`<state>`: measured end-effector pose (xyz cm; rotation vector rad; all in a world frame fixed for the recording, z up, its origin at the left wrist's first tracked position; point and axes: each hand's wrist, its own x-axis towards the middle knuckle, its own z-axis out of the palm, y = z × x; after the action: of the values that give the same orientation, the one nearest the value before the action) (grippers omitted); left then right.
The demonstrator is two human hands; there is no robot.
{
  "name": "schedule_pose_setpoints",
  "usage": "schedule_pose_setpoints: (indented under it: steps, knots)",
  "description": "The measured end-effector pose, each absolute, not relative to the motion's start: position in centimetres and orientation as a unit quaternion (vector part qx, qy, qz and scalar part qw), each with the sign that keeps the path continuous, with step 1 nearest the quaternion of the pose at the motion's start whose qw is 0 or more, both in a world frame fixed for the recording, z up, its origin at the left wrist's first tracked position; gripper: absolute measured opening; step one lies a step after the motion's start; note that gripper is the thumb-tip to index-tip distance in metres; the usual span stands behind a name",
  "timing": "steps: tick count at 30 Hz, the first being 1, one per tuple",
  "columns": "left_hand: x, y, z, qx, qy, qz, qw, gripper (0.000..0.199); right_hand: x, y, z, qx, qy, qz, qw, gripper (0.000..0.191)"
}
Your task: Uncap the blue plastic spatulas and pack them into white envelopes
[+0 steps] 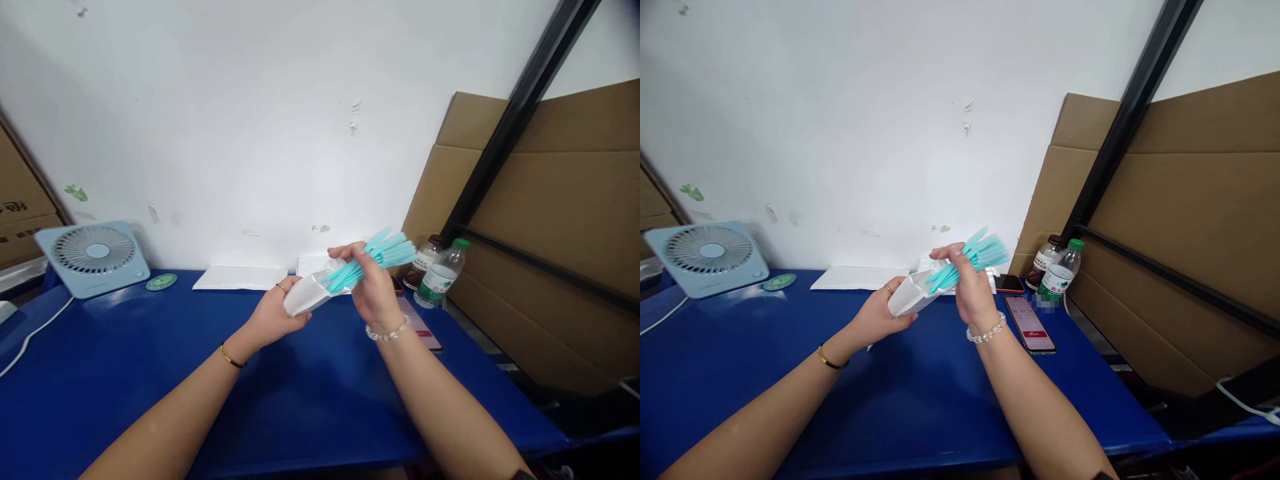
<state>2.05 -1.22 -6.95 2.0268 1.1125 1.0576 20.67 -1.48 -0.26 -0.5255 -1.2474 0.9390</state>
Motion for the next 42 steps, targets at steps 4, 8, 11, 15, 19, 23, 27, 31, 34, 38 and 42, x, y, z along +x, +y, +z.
schedule_pose_setpoints:
  steps: [4,8,11,15,19,23,27,31,34,38,42]
  knots:
    - [2.1,-1.1,-7.2,0.734,0.385,0.434,0.352,0.056,18.7,-1.6,0.3,-0.315,-0.637,0.418,0.565,0.029]
    - [1.7,-0.8,-7.4,0.709,0.346,0.460,0.407,0.063,18.0,-1.6,2.4,-0.344,-0.704,0.401,0.475,0.043]
    - [1.2,-0.8,-7.3,0.684,0.306,0.460,0.476,0.068,18.3,-1.5,4.0,-0.315,-0.755,0.371,0.439,0.046]
    - [0.6,-1.2,-7.2,0.650,0.203,0.395,0.616,0.059,19.6,-0.9,4.7,-0.243,-0.808,0.409,0.348,0.046]
    - [0.9,-1.6,-7.2,0.606,0.143,0.356,0.697,0.068,20.1,0.2,3.8,-0.285,-0.795,0.356,0.400,0.031]
    - [1.3,-1.5,-7.5,0.569,0.204,0.399,0.689,0.061,20.1,0.5,3.2,-0.320,-0.787,0.195,0.491,0.026]
    - [1.1,-1.0,-8.1,0.563,0.219,0.418,0.678,0.052,20.7,-0.3,4.1,-0.247,-0.893,0.045,0.373,0.026]
    - [0.6,-0.8,-8.3,0.591,0.244,0.406,0.653,0.053,21.3,-1.4,5.0,-0.232,-0.949,-0.022,0.214,0.026]
    - [0.3,-0.9,-7.6,0.665,0.281,0.389,0.572,0.047,21.9,-2.2,4.4,-0.265,-0.940,-0.052,0.206,0.031]
    - [0.2,-0.9,-6.6,0.782,0.292,0.367,0.411,0.040,23.5,-3.3,2.0,-0.269,-0.907,-0.062,0.319,0.023]
    - [-0.8,-0.1,-6.3,0.812,0.333,0.404,0.260,0.037,24.5,-3.6,-1.2,-0.319,-0.865,0.031,0.386,0.022]
